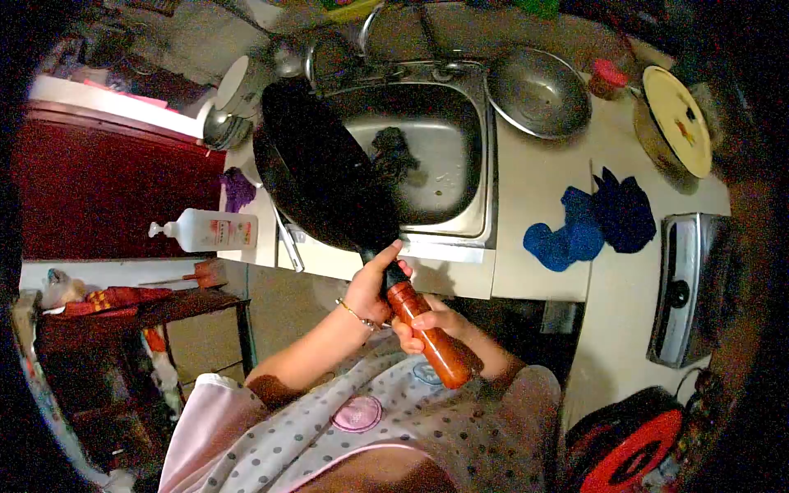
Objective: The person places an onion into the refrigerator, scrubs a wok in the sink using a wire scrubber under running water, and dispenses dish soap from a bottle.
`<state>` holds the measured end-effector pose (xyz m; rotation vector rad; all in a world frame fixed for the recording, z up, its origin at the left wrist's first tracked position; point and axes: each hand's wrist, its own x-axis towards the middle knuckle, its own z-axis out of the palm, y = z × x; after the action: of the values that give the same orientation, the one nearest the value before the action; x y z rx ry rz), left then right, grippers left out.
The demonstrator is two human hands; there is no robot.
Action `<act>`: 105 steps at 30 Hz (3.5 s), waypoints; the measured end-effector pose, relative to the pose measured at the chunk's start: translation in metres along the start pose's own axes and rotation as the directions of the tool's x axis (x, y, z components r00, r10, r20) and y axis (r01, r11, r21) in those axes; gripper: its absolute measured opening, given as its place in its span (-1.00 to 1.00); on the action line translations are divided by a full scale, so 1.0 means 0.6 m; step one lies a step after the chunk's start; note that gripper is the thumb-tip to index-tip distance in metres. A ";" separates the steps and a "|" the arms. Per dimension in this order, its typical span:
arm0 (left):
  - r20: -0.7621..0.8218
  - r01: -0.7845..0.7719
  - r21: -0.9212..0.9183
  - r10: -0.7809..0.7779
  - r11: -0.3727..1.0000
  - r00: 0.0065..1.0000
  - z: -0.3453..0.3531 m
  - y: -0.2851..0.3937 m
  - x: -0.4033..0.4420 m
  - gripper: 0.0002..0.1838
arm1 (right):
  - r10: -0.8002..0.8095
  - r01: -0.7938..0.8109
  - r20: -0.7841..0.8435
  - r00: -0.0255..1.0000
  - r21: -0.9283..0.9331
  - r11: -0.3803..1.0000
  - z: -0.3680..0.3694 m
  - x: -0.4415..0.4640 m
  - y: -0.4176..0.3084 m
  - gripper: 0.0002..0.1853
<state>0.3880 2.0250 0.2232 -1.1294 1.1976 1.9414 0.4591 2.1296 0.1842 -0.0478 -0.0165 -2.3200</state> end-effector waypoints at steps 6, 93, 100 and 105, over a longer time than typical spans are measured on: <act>-0.085 -0.088 0.069 0.094 0.994 0.992 0.008 -0.001 0.005 -0.74 | 0.052 -0.068 0.150 0.987 0.105 0.992 -0.031 0.004 -0.006 -0.55; 0.452 -0.090 -0.828 0.753 0.554 0.478 -0.310 0.198 -0.063 0.04 | -0.630 -0.731 -0.377 0.679 -0.419 -0.538 -0.062 0.228 0.073 -0.55; -0.123 -0.937 0.333 0.990 0.108 0.071 -0.459 0.228 -0.012 -0.24 | -0.718 -0.773 -0.295 0.631 -0.317 -0.549 -0.048 0.249 0.089 -0.54; -0.223 -0.813 0.569 0.975 0.123 -0.009 -0.546 0.320 0.074 -0.04 | -0.814 -0.906 -0.399 0.423 -0.171 -0.387 -0.043 0.269 0.130 -0.49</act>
<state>0.3278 1.6496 0.1852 -0.7082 3.1533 2.0730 0.4057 1.9580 0.1646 0.4128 2.7305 -0.3777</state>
